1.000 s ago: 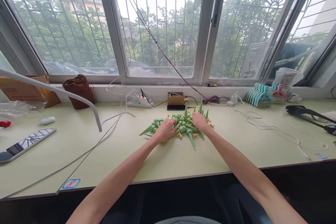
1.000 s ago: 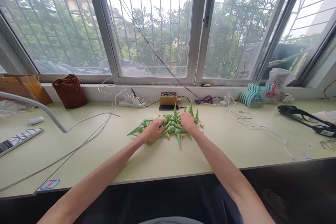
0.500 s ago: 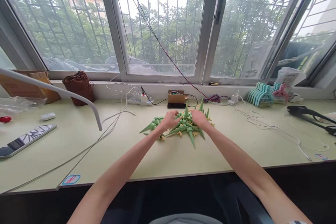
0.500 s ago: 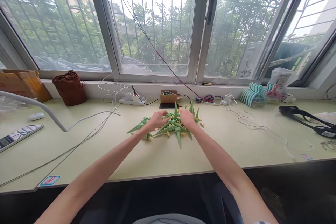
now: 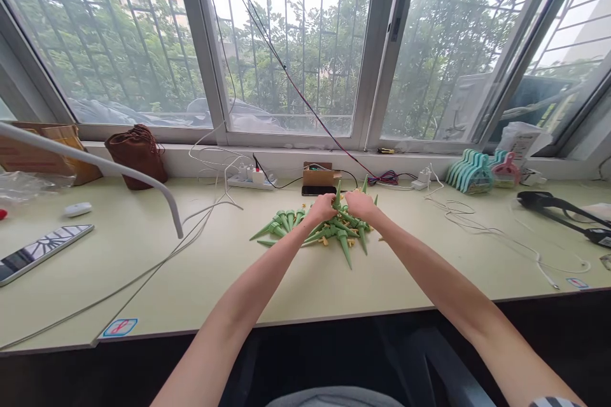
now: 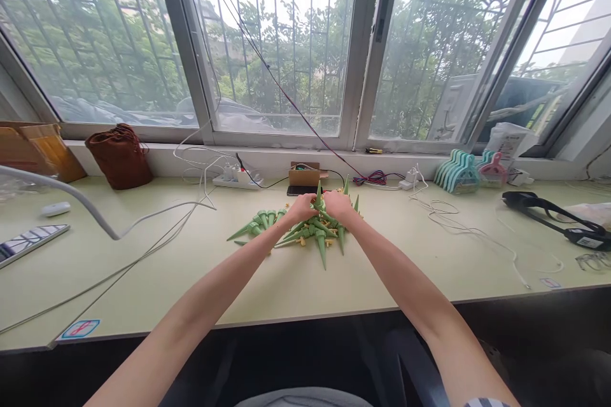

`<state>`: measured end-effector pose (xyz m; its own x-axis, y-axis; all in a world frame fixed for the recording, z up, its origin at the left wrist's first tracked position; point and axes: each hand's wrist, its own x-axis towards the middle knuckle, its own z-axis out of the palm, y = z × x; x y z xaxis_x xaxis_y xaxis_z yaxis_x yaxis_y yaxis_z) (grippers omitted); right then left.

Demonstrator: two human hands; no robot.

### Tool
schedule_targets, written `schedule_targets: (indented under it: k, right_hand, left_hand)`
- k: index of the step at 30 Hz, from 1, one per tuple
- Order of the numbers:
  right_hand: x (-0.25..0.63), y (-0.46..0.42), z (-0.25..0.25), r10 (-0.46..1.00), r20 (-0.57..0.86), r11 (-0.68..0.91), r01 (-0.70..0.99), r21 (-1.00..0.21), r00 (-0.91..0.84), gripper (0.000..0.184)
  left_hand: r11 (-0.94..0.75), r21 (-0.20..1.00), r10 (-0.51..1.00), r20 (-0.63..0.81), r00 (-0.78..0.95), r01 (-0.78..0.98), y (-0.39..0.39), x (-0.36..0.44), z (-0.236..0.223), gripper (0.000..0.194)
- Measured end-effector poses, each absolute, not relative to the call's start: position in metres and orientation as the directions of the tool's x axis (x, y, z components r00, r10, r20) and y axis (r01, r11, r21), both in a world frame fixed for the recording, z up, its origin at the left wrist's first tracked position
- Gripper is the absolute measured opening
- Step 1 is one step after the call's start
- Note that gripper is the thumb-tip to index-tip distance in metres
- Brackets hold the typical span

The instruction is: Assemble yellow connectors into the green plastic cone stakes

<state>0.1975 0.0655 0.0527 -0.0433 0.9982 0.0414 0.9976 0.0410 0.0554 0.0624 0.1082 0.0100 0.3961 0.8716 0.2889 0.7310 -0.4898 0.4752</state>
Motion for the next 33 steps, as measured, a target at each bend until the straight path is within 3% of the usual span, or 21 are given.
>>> schedule_targets:
  k: [16, 21, 25, 33]
  right_hand:
    - [0.198, 0.066, 0.071, 0.969, 0.23, 0.087, 0.995, 0.046, -0.095, 0.023]
    - [0.211, 0.069, 0.104, 0.921, 0.389, 0.056, 0.996, -0.063, -0.027, 0.029]
    - [0.219, 0.073, 0.129, 0.854, 0.519, 0.134, 0.982, -0.136, -0.045, 0.03]
    - [0.209, 0.084, 0.12, 0.859, 0.489, 0.26, 0.951, -0.165, -0.15, 0.024]
  left_hand:
    - [-0.438, 0.509, 0.898, 0.281, 0.338, 0.741, 0.108, 0.05, 0.005, 0.014]
    - [-0.483, 0.512, 0.875, 0.284, 0.391, 0.71, 0.107, 0.05, 0.005, 0.014]
    - [-0.511, 0.508, 0.86, 0.291, 0.42, 0.693, 0.106, 0.051, 0.006, 0.016]
    - [-0.556, 0.499, 0.831, 0.324, 0.452, 0.665, 0.107, 0.052, 0.005, 0.021]
